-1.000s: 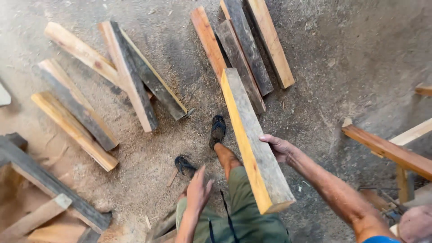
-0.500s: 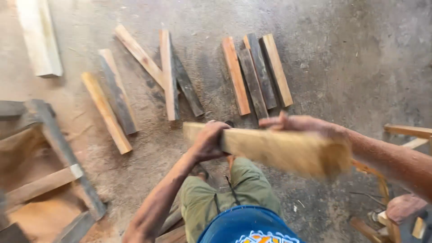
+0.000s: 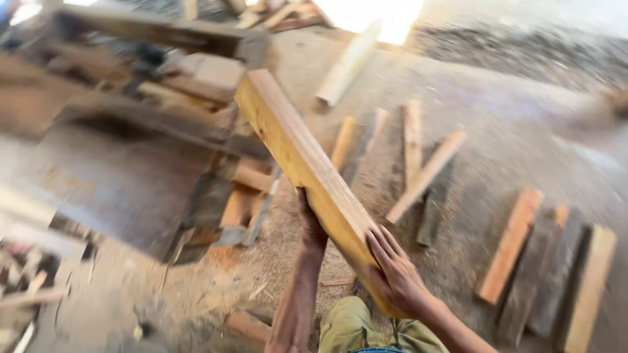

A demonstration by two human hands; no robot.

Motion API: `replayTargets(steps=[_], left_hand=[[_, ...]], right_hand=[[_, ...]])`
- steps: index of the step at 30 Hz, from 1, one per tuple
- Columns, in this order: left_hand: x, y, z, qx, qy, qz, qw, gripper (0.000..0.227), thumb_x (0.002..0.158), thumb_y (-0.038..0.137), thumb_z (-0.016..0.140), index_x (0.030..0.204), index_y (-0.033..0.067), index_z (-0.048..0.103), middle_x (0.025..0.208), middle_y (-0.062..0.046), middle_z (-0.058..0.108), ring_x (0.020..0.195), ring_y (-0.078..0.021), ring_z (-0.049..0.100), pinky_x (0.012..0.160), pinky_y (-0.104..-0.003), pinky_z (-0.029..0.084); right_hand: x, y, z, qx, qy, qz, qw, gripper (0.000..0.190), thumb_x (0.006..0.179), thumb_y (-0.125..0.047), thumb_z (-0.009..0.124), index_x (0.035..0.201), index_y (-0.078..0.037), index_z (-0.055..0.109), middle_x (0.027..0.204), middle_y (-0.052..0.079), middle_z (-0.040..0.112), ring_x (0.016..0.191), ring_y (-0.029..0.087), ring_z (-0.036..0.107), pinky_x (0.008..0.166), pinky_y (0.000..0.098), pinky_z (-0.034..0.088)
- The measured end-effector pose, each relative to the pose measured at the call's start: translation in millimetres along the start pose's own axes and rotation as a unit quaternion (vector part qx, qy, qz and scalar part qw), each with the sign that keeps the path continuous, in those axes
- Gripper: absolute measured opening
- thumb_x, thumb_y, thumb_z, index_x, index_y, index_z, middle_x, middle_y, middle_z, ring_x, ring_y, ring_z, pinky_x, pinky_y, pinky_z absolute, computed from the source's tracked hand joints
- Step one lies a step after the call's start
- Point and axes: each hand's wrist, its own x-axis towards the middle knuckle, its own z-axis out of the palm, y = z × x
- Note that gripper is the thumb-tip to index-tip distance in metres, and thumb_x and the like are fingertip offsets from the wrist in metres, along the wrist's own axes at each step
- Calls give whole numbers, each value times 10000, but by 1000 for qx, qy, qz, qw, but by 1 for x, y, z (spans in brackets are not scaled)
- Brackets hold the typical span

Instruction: Cutting wood planks using a table saw in a workshop.

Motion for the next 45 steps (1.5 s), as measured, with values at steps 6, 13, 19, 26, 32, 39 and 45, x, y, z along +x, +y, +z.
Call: replayTargets(steps=[6,13,19,26,32,39,45], left_hand=[[-23,86,6,-21,223,192,955,1009,821,741,495,1559,77,312,1426,-223,492,1281,-327,534,992,-532,523],[-49,151,-30,-17,263,198,944,1063,856,799,464,1570,25,315,1487,-312,460,1324,-390,525,1099,-551,468],[-46,198,-88,82,305,167,934,720,1013,508,511,1472,-43,447,1437,-252,537,1288,-326,573,1064,-453,551],[-79,233,-42,64,220,239,943,619,1079,479,512,1420,-34,577,1165,-137,724,1017,-210,681,909,-348,547],[-105,256,23,105,307,169,931,859,928,686,474,1419,-12,573,1275,-232,679,1056,-292,690,902,-422,564],[-85,264,21,123,421,177,881,978,818,673,583,1507,-5,436,1403,-363,488,1242,-463,535,906,-638,450],[-97,276,51,38,408,182,894,923,784,644,693,1442,20,521,1305,-278,599,1097,-352,627,831,-512,574]], right_hand=[[-35,23,-27,-125,-21,-99,987,659,762,-275,788,1365,-112,579,1441,204,552,1328,385,531,1088,477,448],[78,22,-36,222,-225,42,948,970,683,-181,921,1523,-133,438,1166,180,750,1038,238,713,887,373,582],[116,-22,17,473,-320,112,813,780,906,-36,717,1593,-21,350,1141,166,751,984,172,711,876,327,618],[159,-104,9,598,-318,70,733,676,1013,-88,578,1613,-5,276,1380,182,639,1153,218,687,948,391,622],[159,-126,14,718,-323,54,615,758,1049,-135,540,1651,-69,86,1542,243,449,1338,309,557,1099,485,506],[182,-145,-8,754,-367,95,537,747,1036,-109,541,1636,21,115,1703,220,242,1547,326,328,1220,476,358],[193,-153,3,763,-379,29,523,771,1058,-126,547,1672,-26,92,1748,176,195,1528,317,376,1183,483,408]])
